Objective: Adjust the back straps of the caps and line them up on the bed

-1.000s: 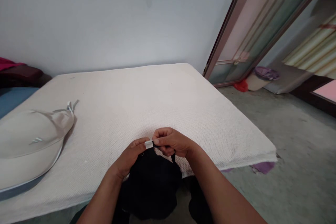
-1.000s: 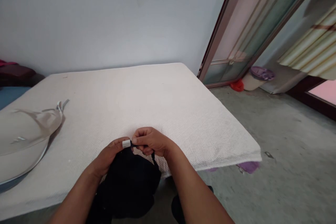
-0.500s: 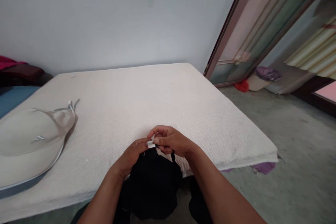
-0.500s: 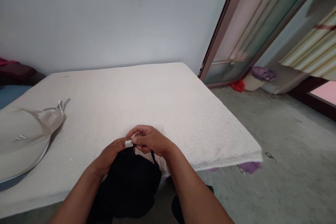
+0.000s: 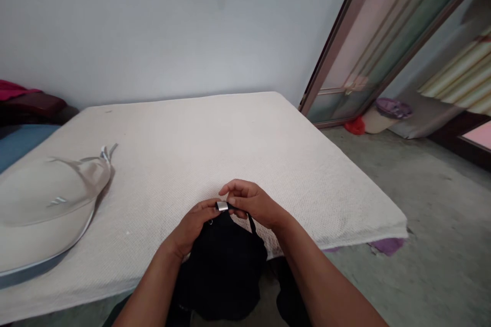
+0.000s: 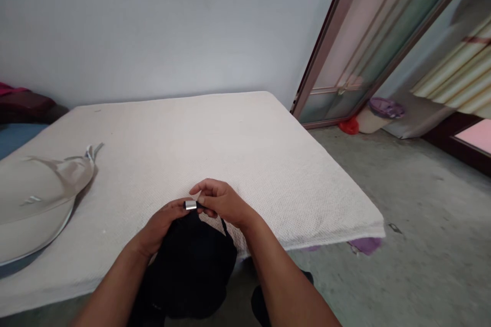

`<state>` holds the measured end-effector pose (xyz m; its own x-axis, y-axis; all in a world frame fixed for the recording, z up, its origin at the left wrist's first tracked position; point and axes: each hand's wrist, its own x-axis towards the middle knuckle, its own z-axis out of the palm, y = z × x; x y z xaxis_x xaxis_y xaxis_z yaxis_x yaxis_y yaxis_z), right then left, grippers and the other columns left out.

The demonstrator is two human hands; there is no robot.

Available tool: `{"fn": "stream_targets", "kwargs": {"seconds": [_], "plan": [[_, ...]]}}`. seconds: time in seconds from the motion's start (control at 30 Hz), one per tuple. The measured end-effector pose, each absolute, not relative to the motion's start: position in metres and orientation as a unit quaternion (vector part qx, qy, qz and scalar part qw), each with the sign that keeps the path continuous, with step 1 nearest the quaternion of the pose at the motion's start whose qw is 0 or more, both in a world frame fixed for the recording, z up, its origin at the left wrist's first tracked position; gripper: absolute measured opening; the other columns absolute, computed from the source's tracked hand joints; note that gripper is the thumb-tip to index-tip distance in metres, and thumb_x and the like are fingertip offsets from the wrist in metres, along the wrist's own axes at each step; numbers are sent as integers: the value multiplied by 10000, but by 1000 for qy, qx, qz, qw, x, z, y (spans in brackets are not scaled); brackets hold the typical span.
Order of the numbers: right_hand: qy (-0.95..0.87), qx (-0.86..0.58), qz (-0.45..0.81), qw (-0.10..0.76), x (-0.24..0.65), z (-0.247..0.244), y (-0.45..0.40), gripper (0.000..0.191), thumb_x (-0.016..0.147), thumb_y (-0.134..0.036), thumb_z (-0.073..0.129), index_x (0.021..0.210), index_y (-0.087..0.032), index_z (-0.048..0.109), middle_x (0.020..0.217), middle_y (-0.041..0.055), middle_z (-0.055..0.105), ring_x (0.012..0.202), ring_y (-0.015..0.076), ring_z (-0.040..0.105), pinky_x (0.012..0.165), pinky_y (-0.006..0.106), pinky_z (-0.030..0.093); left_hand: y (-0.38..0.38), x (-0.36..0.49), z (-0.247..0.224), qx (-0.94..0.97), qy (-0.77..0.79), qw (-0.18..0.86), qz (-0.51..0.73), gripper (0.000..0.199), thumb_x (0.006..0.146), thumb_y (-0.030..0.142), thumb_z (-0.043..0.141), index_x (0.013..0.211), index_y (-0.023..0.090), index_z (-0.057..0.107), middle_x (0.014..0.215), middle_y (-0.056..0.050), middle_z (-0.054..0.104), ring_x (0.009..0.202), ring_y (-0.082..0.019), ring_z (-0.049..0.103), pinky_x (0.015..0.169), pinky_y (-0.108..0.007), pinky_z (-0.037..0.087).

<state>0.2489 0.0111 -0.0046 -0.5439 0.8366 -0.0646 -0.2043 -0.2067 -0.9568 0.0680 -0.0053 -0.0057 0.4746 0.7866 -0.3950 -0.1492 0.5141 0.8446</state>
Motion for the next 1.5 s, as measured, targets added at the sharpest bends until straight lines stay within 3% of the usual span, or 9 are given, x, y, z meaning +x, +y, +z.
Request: {"fn": "stream_targets", "kwargs": {"seconds": [0.17,0.33,0.5,0.7,1.03,1.3,1.5], "plan": [[-531,-317,697,362,249,-6,11,162,812,-215,556,965,-163,570,612,-37,521,462,46,404,414,178,279,-5,66,-8,383,421,764,305,230,735,234,639,943,156,699,746,-46,691,613,-130,579,594,-220,407],[-541,-327,700,333,251,-6,11,163,829,-270,550,936,-151,579,666,-12,553,496,62,473,456,196,349,-5,65,-6,374,397,773,325,201,741,226,636,916,144,691,783,-64,694,690,-163,613,698,-262,443],[-514,-332,723,319,253,-6,9,223,864,-350,497,851,-144,579,709,14,588,541,78,526,536,223,405,-6,65,-1,358,372,784,346,175,769,260,593,858,138,682,803,-85,695,707,-191,622,690,-294,463],[-482,-344,747,303,259,-9,10,150,799,-285,583,747,-146,558,641,-12,540,512,66,470,495,202,363,-6,61,-2,327,369,789,367,166,751,216,616,887,153,687,778,-67,700,664,-171,624,684,-284,470],[-457,-307,767,329,251,-11,9,173,762,-284,631,722,-144,538,573,-36,500,447,41,377,417,182,261,-5,59,-12,391,458,740,299,154,688,258,700,798,150,688,631,-7,642,545,-118,543,556,-229,393],[-422,-293,790,335,247,-8,8,190,730,-264,676,816,-158,543,548,-63,474,411,23,309,395,175,192,-6,61,-12,402,448,740,299,149,684,248,694,799,154,687,646,-16,646,568,-138,543,558,-239,386],[-414,-273,795,349,244,-8,8,206,740,-276,669,867,-158,557,571,-50,507,414,25,328,395,173,217,-6,58,-12,358,455,754,312,157,684,269,693,764,134,700,639,-25,660,534,-114,536,545,-224,395]]}}
